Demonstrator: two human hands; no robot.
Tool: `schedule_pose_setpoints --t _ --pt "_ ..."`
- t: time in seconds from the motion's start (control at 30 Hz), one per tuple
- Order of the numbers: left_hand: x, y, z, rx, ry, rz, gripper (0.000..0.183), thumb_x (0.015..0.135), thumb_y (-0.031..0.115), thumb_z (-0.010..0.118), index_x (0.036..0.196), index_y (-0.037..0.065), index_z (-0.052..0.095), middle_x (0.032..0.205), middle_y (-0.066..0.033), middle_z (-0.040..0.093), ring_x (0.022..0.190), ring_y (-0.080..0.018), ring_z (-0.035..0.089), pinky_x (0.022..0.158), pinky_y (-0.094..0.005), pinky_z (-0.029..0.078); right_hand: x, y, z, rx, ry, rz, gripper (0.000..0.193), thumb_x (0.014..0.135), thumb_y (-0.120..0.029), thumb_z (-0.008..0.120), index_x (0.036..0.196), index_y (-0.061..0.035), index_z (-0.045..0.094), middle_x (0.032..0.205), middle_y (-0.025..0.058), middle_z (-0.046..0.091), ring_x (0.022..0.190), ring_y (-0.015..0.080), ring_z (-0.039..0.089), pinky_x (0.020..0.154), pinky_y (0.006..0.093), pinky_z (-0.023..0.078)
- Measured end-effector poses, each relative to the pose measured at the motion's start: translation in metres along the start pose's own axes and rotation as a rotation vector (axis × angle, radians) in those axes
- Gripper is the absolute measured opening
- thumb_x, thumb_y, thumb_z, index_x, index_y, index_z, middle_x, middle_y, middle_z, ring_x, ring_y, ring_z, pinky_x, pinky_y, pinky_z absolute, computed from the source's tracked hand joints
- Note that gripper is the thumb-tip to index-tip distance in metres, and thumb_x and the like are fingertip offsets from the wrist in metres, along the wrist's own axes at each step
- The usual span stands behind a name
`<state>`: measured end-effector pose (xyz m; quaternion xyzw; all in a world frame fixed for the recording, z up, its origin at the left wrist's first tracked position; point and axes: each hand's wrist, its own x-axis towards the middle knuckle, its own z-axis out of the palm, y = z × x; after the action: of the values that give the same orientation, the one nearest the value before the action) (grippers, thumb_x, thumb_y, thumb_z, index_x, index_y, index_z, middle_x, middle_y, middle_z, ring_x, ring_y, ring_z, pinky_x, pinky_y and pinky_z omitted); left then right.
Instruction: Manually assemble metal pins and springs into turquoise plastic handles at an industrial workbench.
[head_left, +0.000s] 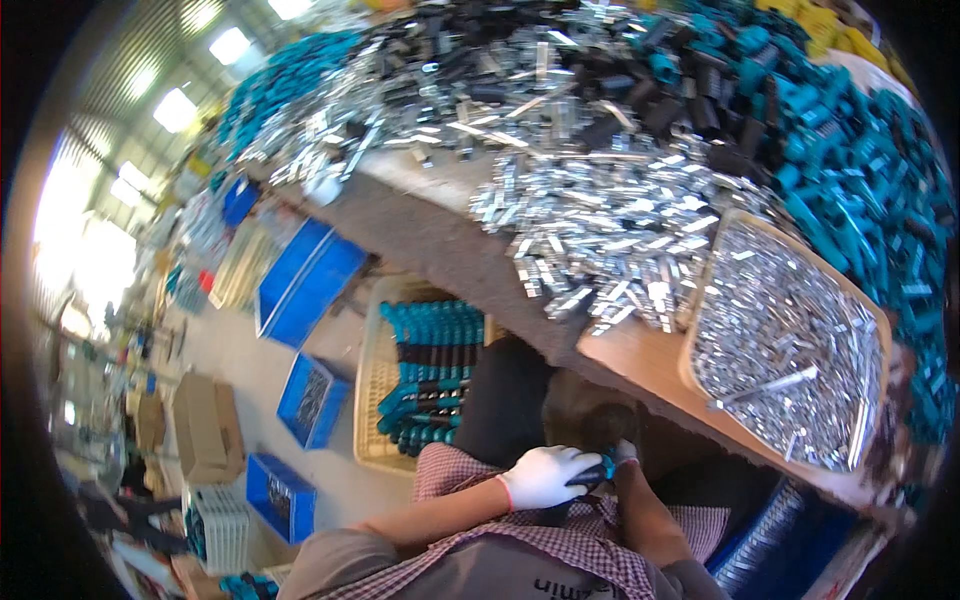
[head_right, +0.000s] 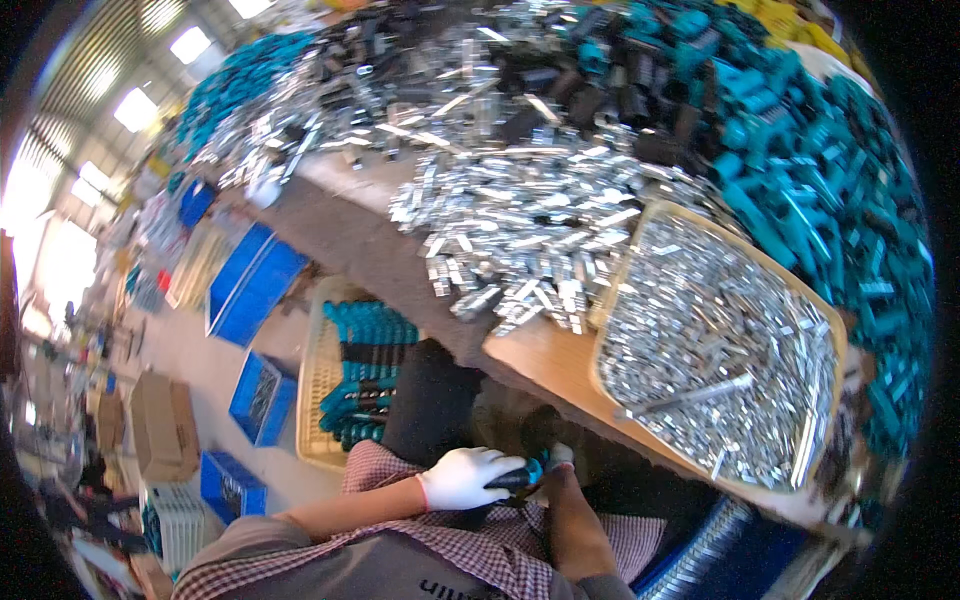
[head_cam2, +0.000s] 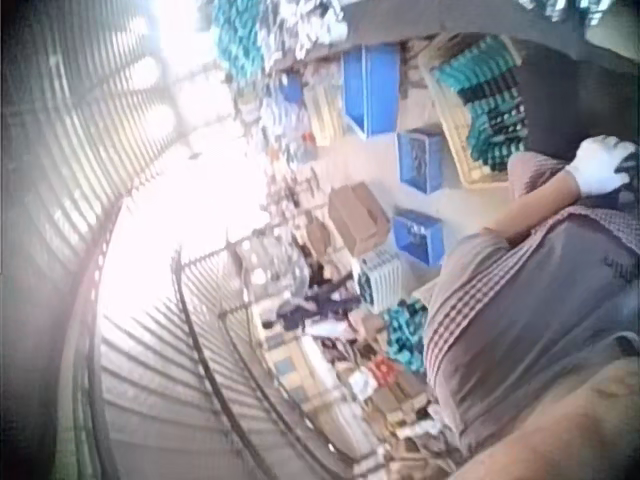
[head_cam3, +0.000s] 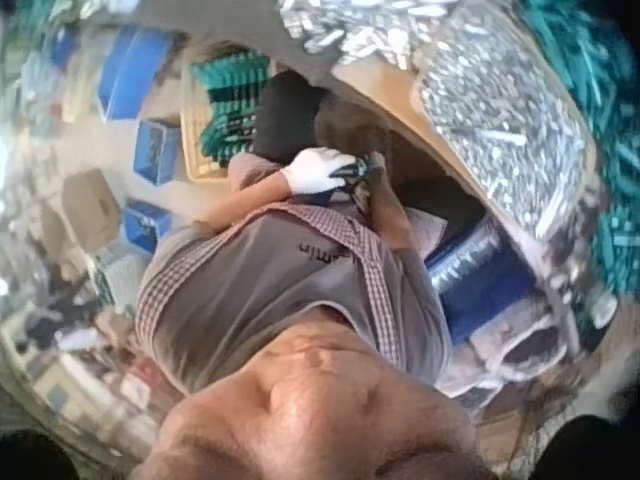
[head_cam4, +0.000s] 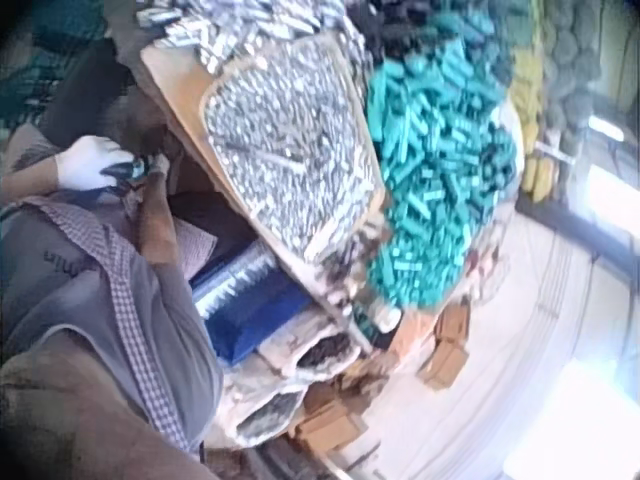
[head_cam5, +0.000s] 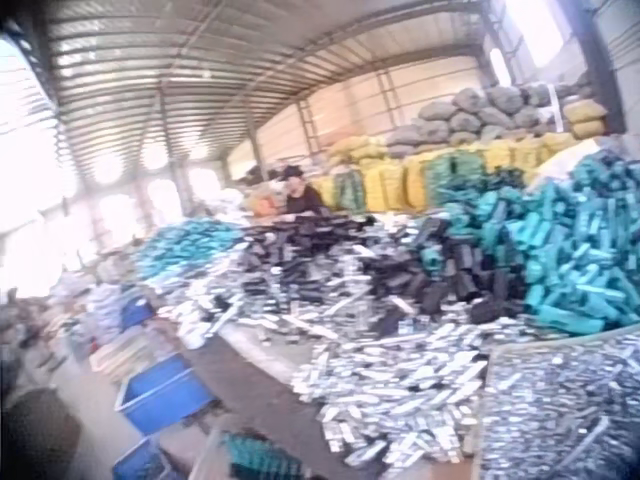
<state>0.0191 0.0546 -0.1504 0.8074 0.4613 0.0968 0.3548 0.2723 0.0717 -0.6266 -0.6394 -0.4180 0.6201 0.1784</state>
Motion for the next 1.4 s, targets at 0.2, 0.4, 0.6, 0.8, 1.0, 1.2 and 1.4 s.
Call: schedule_pose_setpoints --t 0.2,0.4,0.6,0.8,1.0,1.2,1.4 --pt "-0.019 -0.001 0.015 0.011 0.119 -0.075 0.056 0.084 0.035 0.069 0.133 0.011 0.055 0.103 -0.0142 0.067 0.095 -0.0333 0.067 0.084 -0.0431 0.054 -0.058 -0.101 0.043 0.938 -0.356 0.044 0.04 0.09 -0.039 0.065 0.11 -0.0047 0.07 0.104 0.0113 0.069 0.092 0.0276 0.063 0.08 0.045 0.05" --pt "0.011 0.016 0.022 0.004 0.143 -0.178 0.054 0.085 0.035 0.067 0.131 0.009 0.055 0.097 -0.0163 0.067 0.091 -0.036 0.067 0.08 -0.0458 0.055 -0.058 -0.119 0.024 0.99 -0.437 0.152 0.038 0.09 -0.032 0.065 0.116 -0.0039 0.068 0.111 0.013 0.069 0.098 0.0303 0.064 0.088 0.0443 0.05" --pt "0.033 0.017 0.029 -0.107 0.017 -0.406 0.046 0.086 0.03 0.065 0.122 0.006 0.053 0.094 -0.0214 0.068 0.09 -0.0414 0.067 0.079 -0.0496 0.053 -0.055 -0.152 -0.02 1.016 -0.488 0.267 0.038 0.089 -0.024 0.065 0.122 -0.0031 0.066 0.117 0.0147 0.068 0.105 0.033 0.065 0.097 0.0437 0.05" --pt "0.042 0.007 0.041 -0.08 0.003 -0.509 0.033 0.084 0.019 0.059 0.111 0.0 0.06 0.101 -0.0219 0.07 0.094 -0.0395 0.068 0.082 -0.0486 0.054 -0.186 -0.309 0.012 0.414 0.159 -0.404 0.031 0.089 -0.013 0.064 0.115 0.0054 0.066 0.107 0.0131 0.07 0.098 0.0235 0.065 0.085 0.0372 0.053" --pt "0.05 0.001 0.052 -0.052 -0.017 -0.513 0.03 0.09 0.017 0.052 0.113 0.001 0.062 0.107 -0.0222 0.07 0.096 -0.0385 0.069 0.085 -0.0472 0.054 -0.17 -0.308 0.013 0.404 0.163 -0.191 0.029 0.086 -0.007 0.062 0.11 0.0084 0.07 0.111 0.0172 0.071 0.1 0.0262 0.066 0.093 0.0346 0.049" --pt "0.051 -0.007 0.073 -0.078 0.079 -0.468 0.033 0.086 0.016 0.054 0.112 -0.003 0.062 0.101 -0.0246 0.07 0.091 -0.0385 0.07 0.08 -0.0475 0.055 -0.168 -0.307 0.017 0.172 0.274 -0.376 0.034 0.082 -0.004 0.064 0.113 0.0081 0.068 0.113 0.0173 0.07 0.1 0.0256 0.066 0.092 0.0346 0.05" --pt "0.046 -0.002 0.046 -0.104 0.022 -0.415 0.036 0.081 0.019 0.058 0.111 0.0 0.061 0.096 -0.0245 0.07 0.09 -0.0405 0.069 0.079 -0.0485 0.054 -0.173 -0.31 0.001 0.333 0.128 -0.174 0.04 0.09 -0.023 0.066 0.119 0.0049 0.066 0.119 0.0182 0.068 0.107 0.0274 0.064 0.096 0.0355 0.047"
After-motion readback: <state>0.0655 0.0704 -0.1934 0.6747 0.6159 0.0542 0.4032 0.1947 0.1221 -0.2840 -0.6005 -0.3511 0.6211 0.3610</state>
